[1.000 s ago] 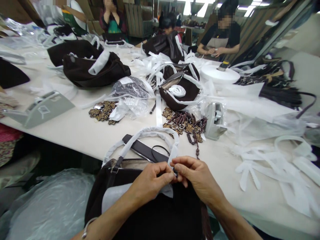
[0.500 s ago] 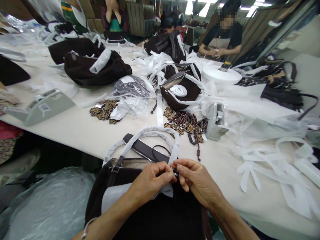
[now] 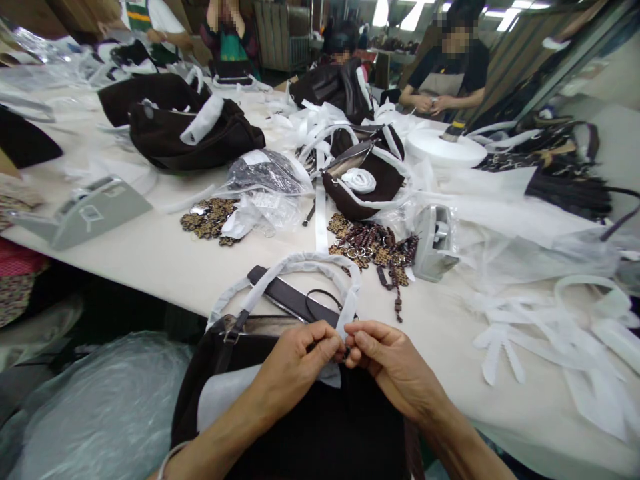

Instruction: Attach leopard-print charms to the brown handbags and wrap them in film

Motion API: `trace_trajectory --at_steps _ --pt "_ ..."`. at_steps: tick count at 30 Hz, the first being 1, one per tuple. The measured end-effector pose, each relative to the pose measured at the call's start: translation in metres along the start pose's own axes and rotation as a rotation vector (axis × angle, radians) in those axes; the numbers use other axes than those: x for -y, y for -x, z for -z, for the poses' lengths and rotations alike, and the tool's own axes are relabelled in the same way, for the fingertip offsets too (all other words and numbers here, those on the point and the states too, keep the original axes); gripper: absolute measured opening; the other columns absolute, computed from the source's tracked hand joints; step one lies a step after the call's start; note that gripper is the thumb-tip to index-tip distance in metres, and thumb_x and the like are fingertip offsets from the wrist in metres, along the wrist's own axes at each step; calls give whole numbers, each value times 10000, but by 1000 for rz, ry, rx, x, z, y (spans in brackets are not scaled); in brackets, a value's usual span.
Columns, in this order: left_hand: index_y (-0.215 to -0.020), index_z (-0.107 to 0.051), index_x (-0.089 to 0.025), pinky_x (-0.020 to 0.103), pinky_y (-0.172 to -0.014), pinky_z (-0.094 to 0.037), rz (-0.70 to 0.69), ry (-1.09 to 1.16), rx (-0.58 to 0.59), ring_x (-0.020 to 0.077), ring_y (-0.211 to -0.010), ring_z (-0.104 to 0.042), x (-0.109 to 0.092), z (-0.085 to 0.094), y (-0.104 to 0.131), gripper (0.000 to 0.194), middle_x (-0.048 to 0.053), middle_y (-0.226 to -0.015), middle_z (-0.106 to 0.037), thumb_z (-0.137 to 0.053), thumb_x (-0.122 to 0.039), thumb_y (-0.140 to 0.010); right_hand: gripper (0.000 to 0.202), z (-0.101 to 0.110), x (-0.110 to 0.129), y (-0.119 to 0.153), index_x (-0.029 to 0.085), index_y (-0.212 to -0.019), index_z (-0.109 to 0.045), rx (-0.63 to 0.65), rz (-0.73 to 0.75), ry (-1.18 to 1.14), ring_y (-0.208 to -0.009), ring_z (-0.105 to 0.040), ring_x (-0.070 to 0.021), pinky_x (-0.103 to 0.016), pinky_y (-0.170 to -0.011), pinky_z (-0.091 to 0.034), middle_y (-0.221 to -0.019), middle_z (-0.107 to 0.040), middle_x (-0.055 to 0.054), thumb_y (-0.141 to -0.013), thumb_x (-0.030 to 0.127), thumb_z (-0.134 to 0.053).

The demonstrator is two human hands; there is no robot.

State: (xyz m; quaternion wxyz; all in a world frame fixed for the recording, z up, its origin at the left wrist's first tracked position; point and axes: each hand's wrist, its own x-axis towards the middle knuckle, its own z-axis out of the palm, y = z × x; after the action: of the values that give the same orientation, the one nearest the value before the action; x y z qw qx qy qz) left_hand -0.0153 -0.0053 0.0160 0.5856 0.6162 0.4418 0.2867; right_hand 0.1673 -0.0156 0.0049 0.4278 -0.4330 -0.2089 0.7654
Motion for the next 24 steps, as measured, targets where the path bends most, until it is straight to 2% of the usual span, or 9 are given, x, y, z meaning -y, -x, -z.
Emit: trace_trajectory --at_steps 3,7,14,24 --pt "-783 -655 -192 260 -752 -380 -81 -202 -51 138 -755 -578 -3 -5 2 305 -10 -768 -653 -464 -321 -982 254 0 1 3 152 -898 -739 6 3 58 -597 -640 -84 -203 -631 -534 -742 -714 -16 -700 274 -842" --pt "-780 -624 -194 276 -777 -348 -153 -370 -94 136 -772 -550 -3 -10 5 257 -21 -763 -619 -477 -262 -980 232 2 3 6 157 -805 -692 1 6 144 -587 -631 -90 -215 -607 -512 -733 -701 -7 -704 308 -837" --pt "-804 -609 -194 310 -794 -344 -220 -528 -85 150 -783 -528 1 -12 6 236 -12 -781 -614 -467 -249 -984 258 4 1 5 156 -827 -657 -61 109 437 -581 -567 -85 -208 -576 -449 -661 -632 22 -788 393 -752" --pt "-808 -576 -190 321 -799 -347 -223 -583 -65 157 -789 -521 5 -15 5 219 -6 -788 -605 -449 -226 -983 236 3 -1 7 171 -841 -617 -58 140 505 -585 -498 -85 -222 -573 -399 -675 -586 35 -845 397 -685"
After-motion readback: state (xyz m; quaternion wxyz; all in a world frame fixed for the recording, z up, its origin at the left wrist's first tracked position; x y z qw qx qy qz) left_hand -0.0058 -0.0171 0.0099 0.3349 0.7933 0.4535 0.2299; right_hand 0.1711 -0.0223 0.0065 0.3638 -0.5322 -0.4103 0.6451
